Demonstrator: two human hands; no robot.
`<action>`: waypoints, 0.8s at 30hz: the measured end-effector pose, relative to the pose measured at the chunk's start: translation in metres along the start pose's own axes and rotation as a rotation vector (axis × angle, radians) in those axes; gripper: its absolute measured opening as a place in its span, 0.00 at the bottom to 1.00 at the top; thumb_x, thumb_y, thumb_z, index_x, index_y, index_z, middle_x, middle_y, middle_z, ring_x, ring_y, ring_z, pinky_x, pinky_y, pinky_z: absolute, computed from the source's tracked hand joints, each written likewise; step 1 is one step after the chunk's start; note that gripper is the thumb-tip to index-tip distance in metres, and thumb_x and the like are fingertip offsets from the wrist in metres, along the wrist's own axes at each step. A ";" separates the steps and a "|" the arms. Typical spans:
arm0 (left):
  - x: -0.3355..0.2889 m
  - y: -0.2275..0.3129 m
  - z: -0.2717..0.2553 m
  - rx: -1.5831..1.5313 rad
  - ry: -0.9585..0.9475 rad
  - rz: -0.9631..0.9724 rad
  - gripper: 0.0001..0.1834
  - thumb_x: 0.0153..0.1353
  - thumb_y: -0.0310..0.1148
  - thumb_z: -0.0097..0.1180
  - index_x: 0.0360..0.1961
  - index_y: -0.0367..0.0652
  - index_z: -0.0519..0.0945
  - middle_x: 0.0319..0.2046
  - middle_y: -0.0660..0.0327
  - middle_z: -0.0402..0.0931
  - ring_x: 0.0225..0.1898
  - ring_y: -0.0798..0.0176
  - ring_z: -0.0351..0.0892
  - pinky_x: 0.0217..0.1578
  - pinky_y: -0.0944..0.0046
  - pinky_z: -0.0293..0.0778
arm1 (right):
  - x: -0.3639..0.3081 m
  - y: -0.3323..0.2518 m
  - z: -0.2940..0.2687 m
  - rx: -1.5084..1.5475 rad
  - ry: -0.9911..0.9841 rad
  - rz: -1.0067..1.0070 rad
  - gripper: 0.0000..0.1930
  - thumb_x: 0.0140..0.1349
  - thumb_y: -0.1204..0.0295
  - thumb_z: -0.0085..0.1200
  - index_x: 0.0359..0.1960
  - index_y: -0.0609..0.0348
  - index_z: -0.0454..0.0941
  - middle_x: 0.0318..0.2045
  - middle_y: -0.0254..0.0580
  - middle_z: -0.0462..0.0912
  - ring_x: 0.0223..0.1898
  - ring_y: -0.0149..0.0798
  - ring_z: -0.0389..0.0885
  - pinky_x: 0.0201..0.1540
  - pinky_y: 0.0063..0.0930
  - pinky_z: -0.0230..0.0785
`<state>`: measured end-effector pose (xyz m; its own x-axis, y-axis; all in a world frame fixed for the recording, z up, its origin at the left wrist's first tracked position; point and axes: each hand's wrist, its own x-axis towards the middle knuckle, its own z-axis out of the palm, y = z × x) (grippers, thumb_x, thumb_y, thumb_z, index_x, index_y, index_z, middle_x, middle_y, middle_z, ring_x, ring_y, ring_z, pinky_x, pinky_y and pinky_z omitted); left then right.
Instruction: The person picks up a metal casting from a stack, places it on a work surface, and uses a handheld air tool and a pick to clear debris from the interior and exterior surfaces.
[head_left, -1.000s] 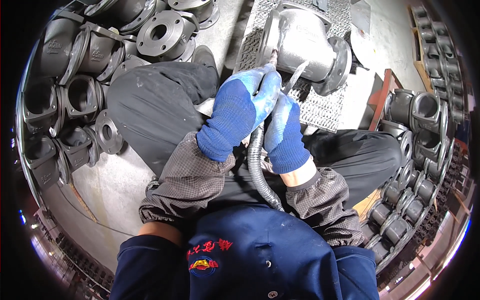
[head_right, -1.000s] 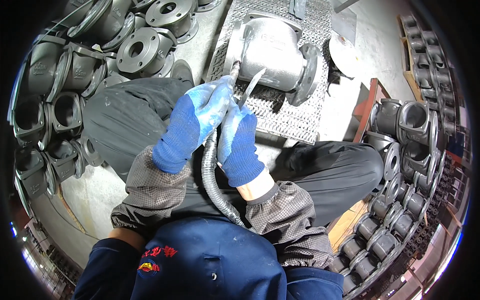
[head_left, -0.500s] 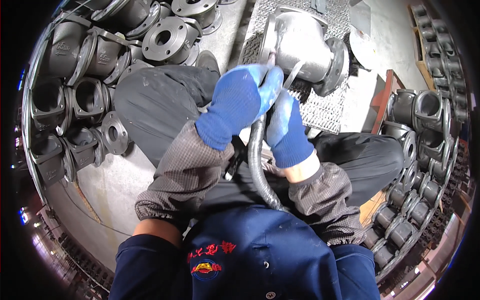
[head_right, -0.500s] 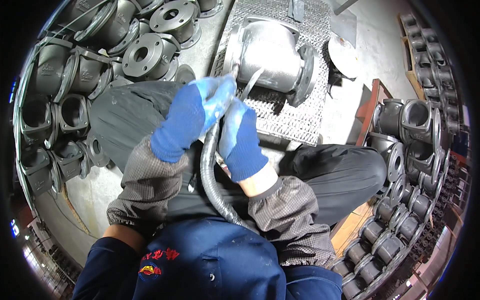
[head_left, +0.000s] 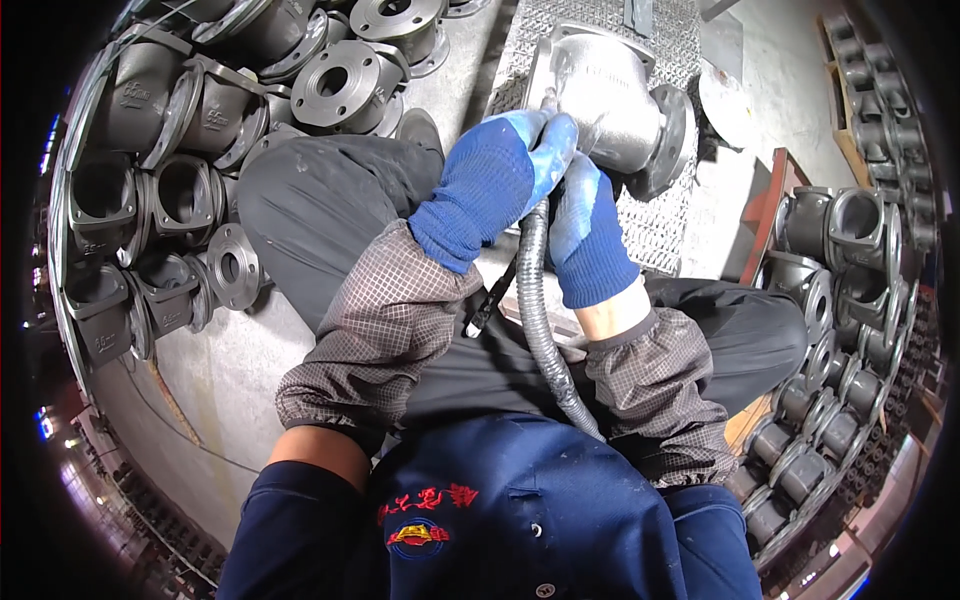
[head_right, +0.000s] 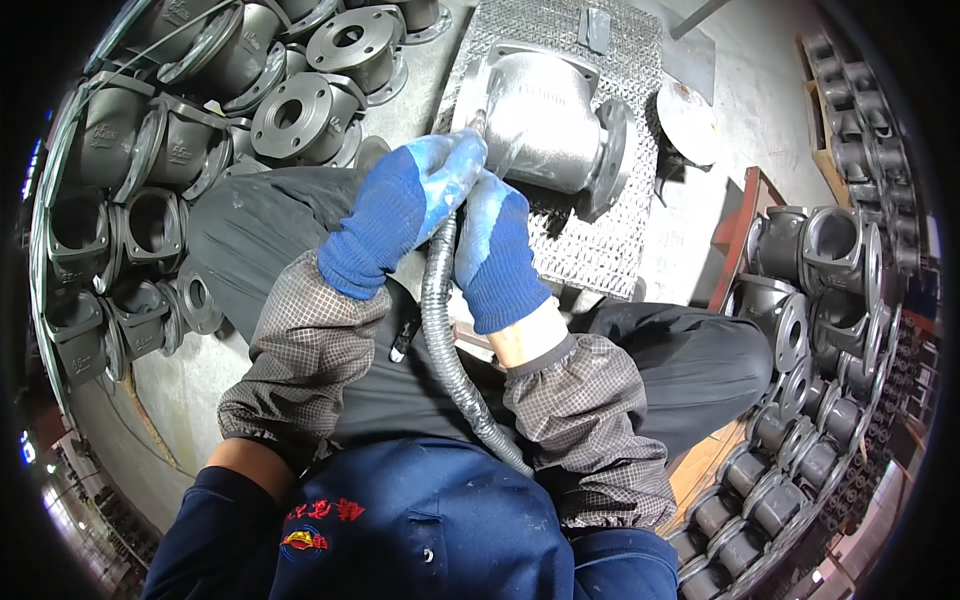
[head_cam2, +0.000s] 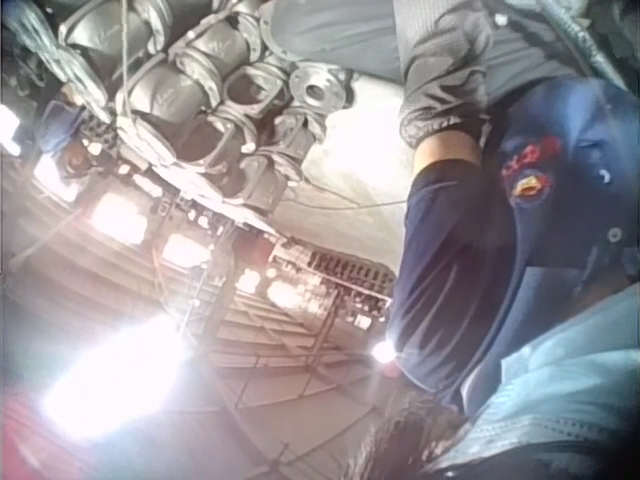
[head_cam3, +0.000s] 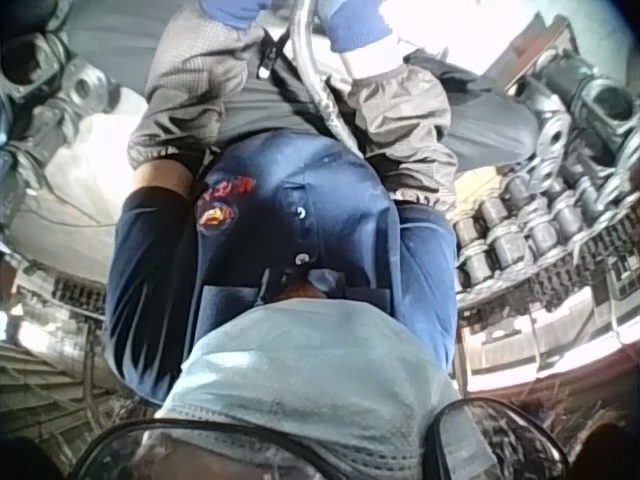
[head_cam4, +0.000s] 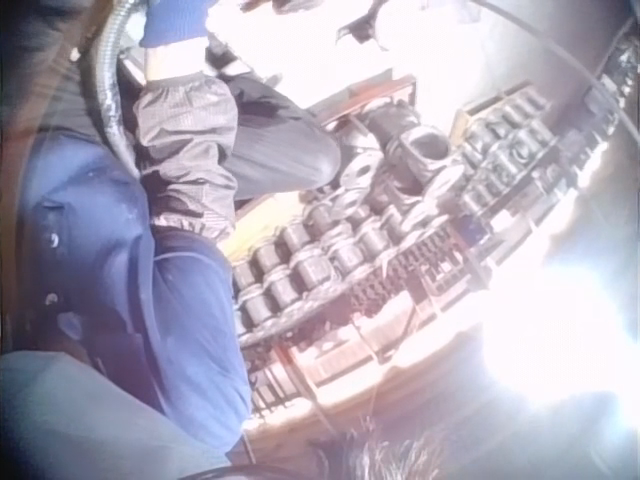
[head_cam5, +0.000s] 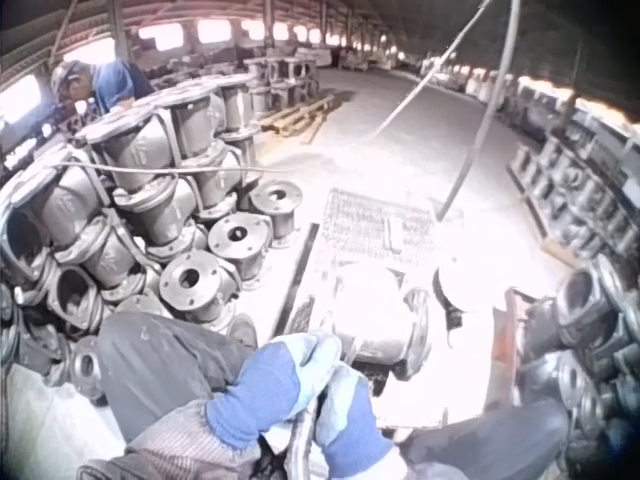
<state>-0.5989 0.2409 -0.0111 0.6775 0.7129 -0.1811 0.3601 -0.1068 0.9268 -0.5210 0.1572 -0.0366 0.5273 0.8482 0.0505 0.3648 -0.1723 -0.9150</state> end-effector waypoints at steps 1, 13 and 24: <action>0.003 -0.004 0.002 0.007 0.022 0.038 0.21 0.64 0.42 0.48 0.37 0.29 0.78 0.23 0.58 0.77 0.27 0.68 0.75 0.32 0.70 0.71 | 0.000 -0.001 0.001 0.156 0.035 0.078 0.14 0.62 0.71 0.37 0.29 0.68 0.75 0.25 0.52 0.78 0.29 0.41 0.79 0.32 0.32 0.69; -0.012 -0.006 0.017 0.098 0.157 0.212 0.16 0.63 0.36 0.50 0.36 0.29 0.77 0.24 0.57 0.76 0.26 0.68 0.74 0.30 0.69 0.71 | -0.012 -0.002 -0.016 0.326 -0.053 0.383 0.16 0.63 0.69 0.36 0.31 0.70 0.75 0.28 0.50 0.80 0.31 0.34 0.78 0.34 0.30 0.69; 0.006 0.002 0.017 -0.178 -0.011 0.103 0.11 0.63 0.31 0.49 0.37 0.31 0.77 0.23 0.62 0.74 0.25 0.74 0.72 0.26 0.73 0.69 | 0.019 -0.003 -0.049 0.066 -0.215 0.188 0.08 0.54 0.77 0.46 0.32 0.70 0.74 0.26 0.54 0.78 0.29 0.45 0.79 0.32 0.31 0.69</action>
<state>-0.5835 0.2330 -0.0162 0.7122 0.6967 -0.0854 0.1707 -0.0539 0.9838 -0.4748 0.1496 -0.0132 0.4039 0.8922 -0.2021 0.2218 -0.3099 -0.9246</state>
